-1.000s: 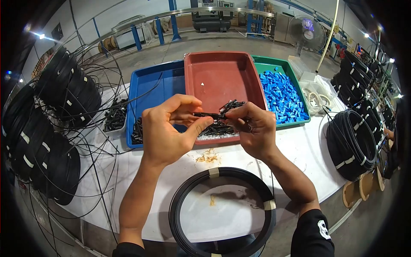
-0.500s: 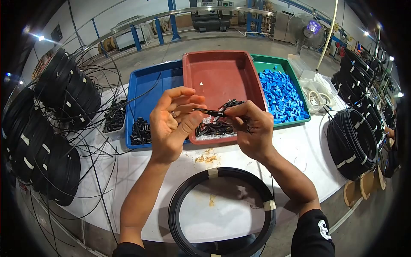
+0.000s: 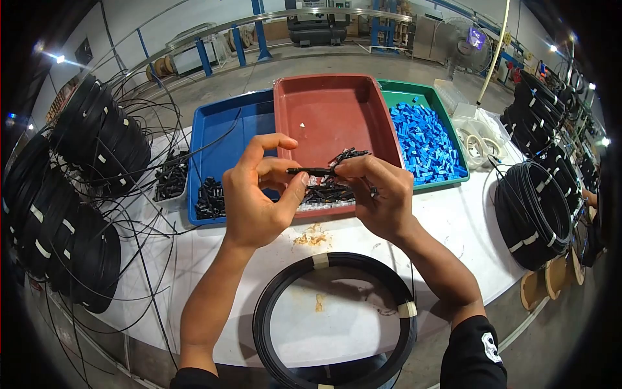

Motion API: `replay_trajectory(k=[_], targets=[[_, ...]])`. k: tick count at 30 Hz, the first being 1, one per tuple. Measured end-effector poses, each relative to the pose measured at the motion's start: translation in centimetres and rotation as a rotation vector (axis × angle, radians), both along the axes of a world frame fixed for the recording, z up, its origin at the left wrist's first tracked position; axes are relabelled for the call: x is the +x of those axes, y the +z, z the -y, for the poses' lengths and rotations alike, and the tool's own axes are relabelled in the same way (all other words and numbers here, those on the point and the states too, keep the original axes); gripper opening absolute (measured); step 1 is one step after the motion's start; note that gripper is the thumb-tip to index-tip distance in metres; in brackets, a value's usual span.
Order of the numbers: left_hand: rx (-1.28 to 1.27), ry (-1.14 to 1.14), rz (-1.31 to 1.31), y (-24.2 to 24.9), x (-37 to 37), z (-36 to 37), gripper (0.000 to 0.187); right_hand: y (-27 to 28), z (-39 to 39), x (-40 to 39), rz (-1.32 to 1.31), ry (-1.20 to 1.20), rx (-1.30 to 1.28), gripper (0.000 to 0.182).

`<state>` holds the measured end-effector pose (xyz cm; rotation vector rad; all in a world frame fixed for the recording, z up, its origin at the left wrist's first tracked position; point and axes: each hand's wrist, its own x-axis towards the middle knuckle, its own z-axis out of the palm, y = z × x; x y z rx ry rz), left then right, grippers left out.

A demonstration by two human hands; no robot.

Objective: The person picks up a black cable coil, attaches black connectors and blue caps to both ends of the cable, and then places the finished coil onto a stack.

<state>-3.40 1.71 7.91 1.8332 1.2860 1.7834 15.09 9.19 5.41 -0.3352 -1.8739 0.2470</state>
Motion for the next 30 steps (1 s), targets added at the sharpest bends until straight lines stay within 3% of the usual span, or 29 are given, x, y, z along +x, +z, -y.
replay_trajectory(k=[3,5,7,8,10,16,20,22,26,28,30], targets=[[-0.120,-0.005,-0.033,-0.2,-0.9,-0.1,0.020,-0.1,-0.3,0.0,0.030,0.026,0.106,0.020],[-0.212,-0.029,-0.081,-0.2,-1.3,-0.2,0.014,-0.1,-0.4,0.0,0.109,0.047,0.317,0.026],[-0.225,0.060,-0.446,0.2,-1.4,-0.1,0.007,-0.7,-0.7,-0.2,0.126,0.036,0.355,0.028],[-0.227,0.061,-0.446,0.1,-1.5,-0.2,0.007,-1.0,-0.9,-0.3,0.145,0.024,0.392,0.030],[-0.224,0.130,-0.696,-0.4,-1.7,-0.5,0.013,-1.3,-1.1,-0.4,0.156,0.040,0.425,0.028],[-0.120,0.103,-0.923,-1.2,-2.4,-1.0,0.019,-1.4,-1.2,-0.5,0.169,0.096,0.439,0.026],[-0.137,-0.085,-0.844,-1.6,-2.9,-1.4,0.016,-1.7,-1.3,-0.4,0.172,0.136,0.442,0.028],[-0.217,-0.252,-0.674,-1.3,-2.9,-1.4,0.017,-1.6,-1.7,-0.4,0.159,0.167,0.452,0.029],[-0.159,-0.200,-0.596,-2.3,-1.2,-1.2,0.018,-1.2,-2.0,-0.1,0.083,0.157,0.549,0.029],[0.013,-0.033,-0.688,-2.9,-0.5,-1.1,0.011,-0.9,-1.5,0.2,0.121,0.121,0.501,0.030],[0.035,-0.010,-0.702,-3.0,-0.3,-1.0,0.012,-0.4,-0.6,0.3,0.135,0.125,0.385,0.028]])
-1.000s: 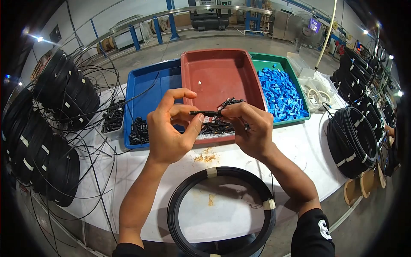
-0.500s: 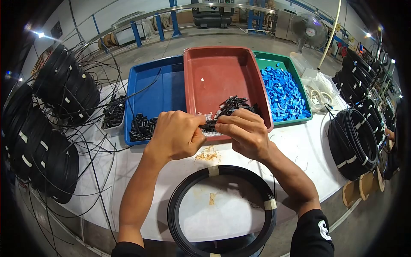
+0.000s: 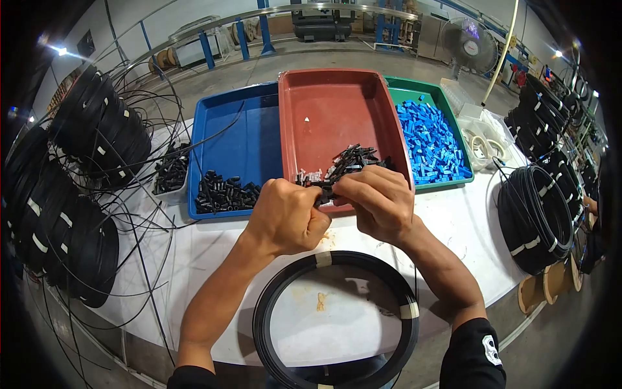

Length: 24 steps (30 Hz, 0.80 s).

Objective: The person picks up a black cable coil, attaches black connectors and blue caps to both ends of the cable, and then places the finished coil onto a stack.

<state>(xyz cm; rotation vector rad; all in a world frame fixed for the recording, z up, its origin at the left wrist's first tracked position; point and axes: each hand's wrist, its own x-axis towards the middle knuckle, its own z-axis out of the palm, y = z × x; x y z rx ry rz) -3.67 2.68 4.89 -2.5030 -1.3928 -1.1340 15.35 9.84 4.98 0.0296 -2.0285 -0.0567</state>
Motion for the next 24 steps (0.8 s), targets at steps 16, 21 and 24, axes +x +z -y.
replay_trajectory(k=[16,21,24], targets=[[-0.032,0.016,0.094,0.6,0.8,0.8,0.027,0.8,0.6,-0.1,-0.030,0.014,-0.098,0.023],[0.156,0.175,-0.190,1.4,1.4,2.2,0.017,2.9,3.2,0.8,0.180,-0.101,-0.553,0.012],[0.154,0.179,-0.220,0.7,1.4,1.7,0.016,3.3,3.8,0.5,0.258,-0.107,-1.020,0.006]])
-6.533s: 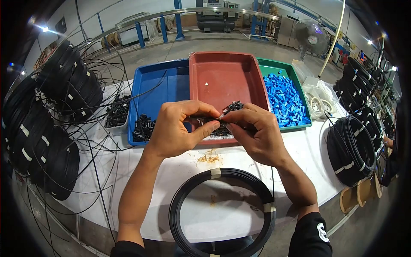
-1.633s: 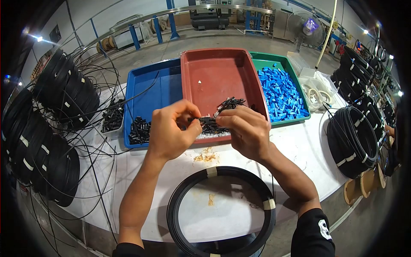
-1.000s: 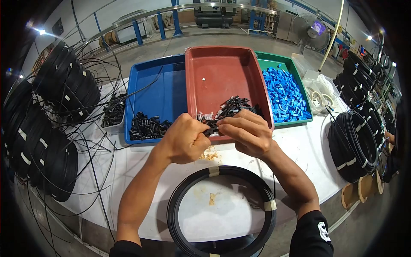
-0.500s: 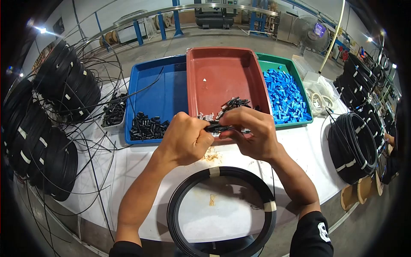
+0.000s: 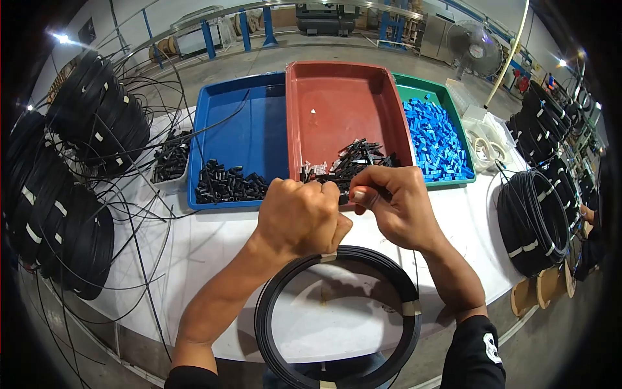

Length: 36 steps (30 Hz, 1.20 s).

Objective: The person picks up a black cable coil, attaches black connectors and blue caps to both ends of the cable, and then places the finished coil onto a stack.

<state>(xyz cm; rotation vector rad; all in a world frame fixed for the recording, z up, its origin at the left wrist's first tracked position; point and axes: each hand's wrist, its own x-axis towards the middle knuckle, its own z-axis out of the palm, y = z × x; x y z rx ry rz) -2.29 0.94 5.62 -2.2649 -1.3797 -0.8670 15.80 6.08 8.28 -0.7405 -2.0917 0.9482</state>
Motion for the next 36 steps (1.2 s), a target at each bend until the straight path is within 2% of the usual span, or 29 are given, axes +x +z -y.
replay_trajectory(k=[2,4,5,6,8,9,10,12,13,14,16,17,18,20,22,24,26,28,29,30,32,33,36], targets=[[0.012,-0.038,0.074,0.0,-0.8,-0.7,0.018,-0.3,-0.2,-0.1,0.038,0.001,0.065,0.006],[-0.268,-0.114,0.229,1.3,-1.9,-0.9,0.029,-1.2,-0.8,-0.6,-0.229,0.091,0.085,0.011],[-0.347,-0.156,0.324,2.1,-2.2,-0.7,0.032,-1.5,-1.5,-0.6,-0.255,0.131,0.159,0.018],[-0.347,-0.151,0.324,2.3,-2.5,-0.7,0.032,-1.8,-1.8,-0.7,-0.256,0.136,0.158,0.018],[-0.445,-0.216,0.407,2.5,-2.9,-0.8,0.031,-2.2,-2.3,-0.9,-0.190,0.118,0.594,0.023],[-0.513,-0.258,0.439,2.4,-2.8,-0.8,0.031,-2.4,-2.7,-1.0,-0.245,0.112,0.770,0.023],[-0.515,-0.258,0.441,2.0,-2.4,-0.7,0.031,-2.3,-2.9,-0.9,-0.243,0.112,0.766,0.023],[-0.297,-0.371,0.495,0.0,-1.0,-0.5,0.032,-2.1,-3.2,-0.5,-0.292,0.142,1.021,0.021],[-0.042,-0.395,0.498,-1.2,-0.3,-0.8,0.029,-1.6,-3.1,-0.4,-0.304,0.163,1.060,0.020],[-0.047,-0.399,0.508,-1.8,0.0,-0.8,0.029,-1.3,-3.0,-0.2,-0.294,0.161,1.055,0.020],[0.276,-0.347,0.367,-1.3,0.8,-0.4,0.025,-0.5,-2.5,0.3,-0.207,0.175,1.033,0.021],[-0.044,-0.341,0.341,0.1,0.4,0.2,0.021,-0.2,-1.9,0.5,-0.161,0.158,0.952,0.020],[-0.049,-0.344,0.339,0.3,0.6,0.5,0.021,0.1,-1.3,0.8,-0.162,0.153,0.949,0.020],[-0.109,-0.177,0.347,0.2,1.3,1.1,0.022,0.5,-0.1,1.2,-0.037,0.072,0.583,0.018],[-0.088,-0.087,0.270,0.0,1.6,1.1,0.023,0.5,0.4,0.9,-0.054,0.082,0.474,0.015],[-0.097,-0.002,0.151,0.1,1.7,1.2,0.024,0.4,1.3,0.7,0.000,-0.041,0.168,0.015],[-0.086,0.006,0.167,0.1,1.3,0.6,0.027,0.9,1.4,0.8,0.076,-0.080,0.209,0.015],[-0.193,-0.149,0.286,1.3,-0.1,0.2,0.031,0.4,0.2,0.6,-0.027,0.038,0.319,0.015],[-0.323,-0.195,0.433,2.3,-0.4,0.4,0.032,0.2,-0.4,0.2,-0.135,0.093,0.424,0.017],[-0.317,-0.194,0.428,2.4,-0.6,0.4,0.032,-0.4,-1.3,-0.2,-0.139,0.095,0.430,0.017],[-0.246,-0.211,0.493,2.2,-0.7,0.4,0.031,-1.8,-3.1,-0.6,-0.323,0.133,0.875,0.020],[-0.234,-0.245,0.463,2.0,-0.7,0.3,0.032,-2.0,-3.4,-0.6,-0.318,0.136,0.984,0.022],[-0.170,-0.243,0.457,1.3,0.2,0.5,0.031,-2.4,-3.1,-0.7,-0.360,0.086,1.091,0.023]])
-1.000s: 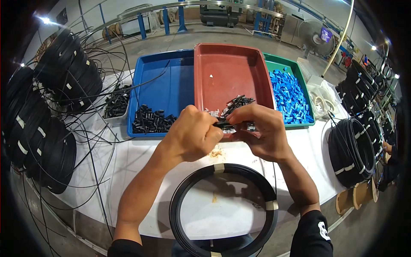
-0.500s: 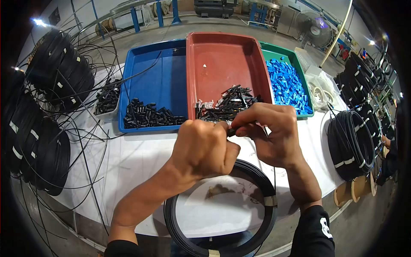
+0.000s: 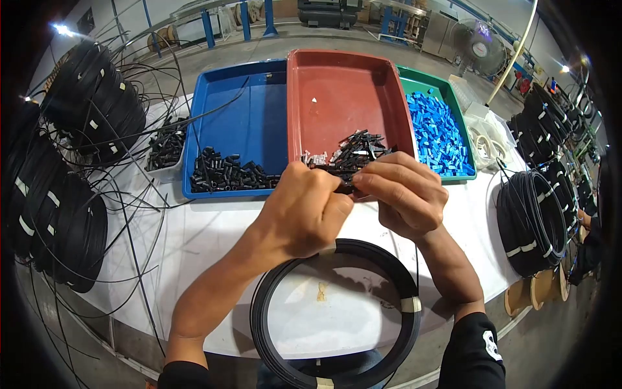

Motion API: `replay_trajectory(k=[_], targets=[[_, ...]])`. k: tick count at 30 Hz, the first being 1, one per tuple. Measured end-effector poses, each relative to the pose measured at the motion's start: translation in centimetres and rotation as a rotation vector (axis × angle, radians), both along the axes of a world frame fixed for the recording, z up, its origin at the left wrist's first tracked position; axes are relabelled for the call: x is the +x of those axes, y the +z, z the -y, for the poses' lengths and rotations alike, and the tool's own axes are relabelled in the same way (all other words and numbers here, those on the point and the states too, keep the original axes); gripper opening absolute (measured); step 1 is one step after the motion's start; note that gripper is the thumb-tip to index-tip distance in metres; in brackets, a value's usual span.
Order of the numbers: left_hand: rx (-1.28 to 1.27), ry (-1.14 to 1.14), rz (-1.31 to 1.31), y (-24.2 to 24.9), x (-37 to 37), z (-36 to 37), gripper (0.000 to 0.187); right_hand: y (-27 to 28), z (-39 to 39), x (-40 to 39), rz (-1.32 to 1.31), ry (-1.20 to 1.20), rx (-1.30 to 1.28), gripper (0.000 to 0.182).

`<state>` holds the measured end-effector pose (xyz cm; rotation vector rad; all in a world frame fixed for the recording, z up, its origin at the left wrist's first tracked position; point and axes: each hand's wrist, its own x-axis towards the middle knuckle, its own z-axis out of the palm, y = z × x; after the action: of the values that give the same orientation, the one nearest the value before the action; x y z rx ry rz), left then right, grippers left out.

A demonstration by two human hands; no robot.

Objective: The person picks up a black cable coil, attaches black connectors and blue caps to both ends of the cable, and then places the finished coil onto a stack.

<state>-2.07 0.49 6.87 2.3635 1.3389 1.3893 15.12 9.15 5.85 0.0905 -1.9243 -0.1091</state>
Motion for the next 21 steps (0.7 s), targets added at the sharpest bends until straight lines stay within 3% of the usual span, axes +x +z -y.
replay_trajectory(k=[2,4,6,9,12,14,15,17,19,21], targets=[[-0.050,-0.023,0.045,-0.1,0.5,0.2,0.029,0.7,0.7,0.5,0.017,-0.032,-0.028,0.022],[0.136,0.058,0.001,-0.3,1.0,0.4,0.027,1.8,1.6,1.3,0.225,-0.087,-0.215,0.022],[0.116,0.071,-0.044,-0.6,1.0,0.4,0.026,2.4,2.3,1.6,0.265,-0.127,-0.313,0.021],[-0.035,0.131,-0.196,-0.6,0.9,0.5,0.027,3.0,3.2,1.8,0.371,-0.105,-0.855,0.017],[-0.035,0.145,-0.258,0.0,0.1,-0.1,0.029,3.4,3.4,1.3,0.416,-0.115,-0.895,0.017],[-0.004,0.013,-0.114,0.5,-0.7,-0.3,0.030,2.6,2.6,1.0,0.363,-0.074,-0.765,0.018],[0.048,-0.021,-0.199,0.5,-1.6,-0.3,0.021,2.2,2.1,0.8,0.307,-0.066,-0.522,0.019],[-0.011,-0.120,-0.086,-0.8,-2.1,-1.0,0.025,0.8,0.1,0.3,0.173,-0.050,-0.062,0.024],[-0.077,-0.221,0.030,-1.3,-2.3,-1.1,0.030,0.0,-0.7,0.0,0.108,-0.017,0.034,0.025],[-0.251,-0.213,-0.003,-1.4,-2.1,-0.6,0.012,0.1,-0.7,0.1,0.090,0.002,0.096,0.027]])
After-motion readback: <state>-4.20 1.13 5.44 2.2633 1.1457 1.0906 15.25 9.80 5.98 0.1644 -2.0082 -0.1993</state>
